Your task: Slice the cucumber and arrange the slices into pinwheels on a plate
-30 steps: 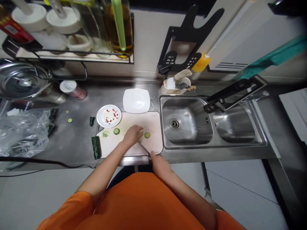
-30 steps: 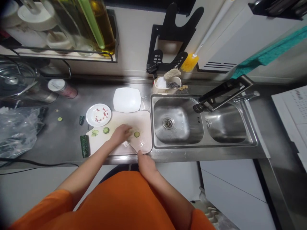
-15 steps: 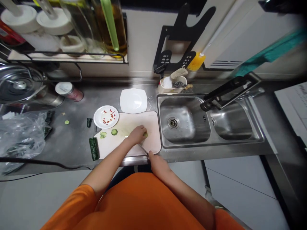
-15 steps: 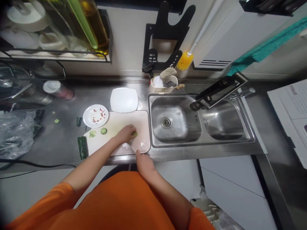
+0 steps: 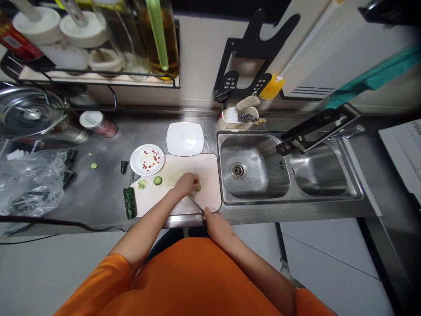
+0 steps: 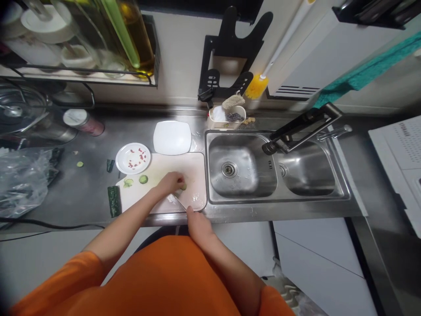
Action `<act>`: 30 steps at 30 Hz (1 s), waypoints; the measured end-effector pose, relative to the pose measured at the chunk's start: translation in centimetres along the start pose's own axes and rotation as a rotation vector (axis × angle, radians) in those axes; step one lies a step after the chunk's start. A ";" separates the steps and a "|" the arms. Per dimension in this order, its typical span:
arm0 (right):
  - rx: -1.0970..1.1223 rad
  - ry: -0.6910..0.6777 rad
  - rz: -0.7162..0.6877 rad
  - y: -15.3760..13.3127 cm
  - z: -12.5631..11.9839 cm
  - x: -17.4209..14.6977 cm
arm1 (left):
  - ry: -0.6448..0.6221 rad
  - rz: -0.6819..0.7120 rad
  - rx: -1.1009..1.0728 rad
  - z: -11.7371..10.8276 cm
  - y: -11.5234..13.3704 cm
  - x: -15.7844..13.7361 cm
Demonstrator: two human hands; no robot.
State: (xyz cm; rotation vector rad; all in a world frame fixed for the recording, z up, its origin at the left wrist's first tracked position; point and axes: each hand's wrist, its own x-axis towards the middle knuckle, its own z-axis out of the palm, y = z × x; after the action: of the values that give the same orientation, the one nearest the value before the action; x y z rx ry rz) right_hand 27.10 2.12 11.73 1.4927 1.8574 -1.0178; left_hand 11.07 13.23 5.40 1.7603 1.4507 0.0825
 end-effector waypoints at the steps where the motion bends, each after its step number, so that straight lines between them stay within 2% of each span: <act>1: 0.000 -0.010 0.003 0.0 0.0 0.0 | 0.032 -0.027 -0.021 -0.2 -0.4 -0.4; 4: -0.007 -0.018 0.005 0.1 0.1 0.1 | 0.104 -0.063 -0.066 -0.4 -1.7 -1.3; 7: -0.012 -0.016 0.005 0.1 0.1 0.2 | 0.126 -0.062 -0.036 -0.1 -2.4 -1.3; 16: -0.009 -0.026 0.036 -0.3 -0.4 0.1 | 0.109 -0.127 0.075 1.0 -0.7 -0.2; 23: -0.003 -0.010 0.033 -0.1 -0.1 0.1 | 0.088 -0.123 -0.073 0.6 -0.8 -1.0; 30: 0.039 -0.027 0.023 0.4 -0.7 0.2 | 0.277 -0.254 -0.229 -1.0 -3.9 -3.4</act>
State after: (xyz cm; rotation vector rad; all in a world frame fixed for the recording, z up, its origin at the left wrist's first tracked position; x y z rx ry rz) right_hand 27.45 2.83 11.86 1.5123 1.8073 -1.0638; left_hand 6.39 10.90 5.13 1.4085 1.7766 0.3564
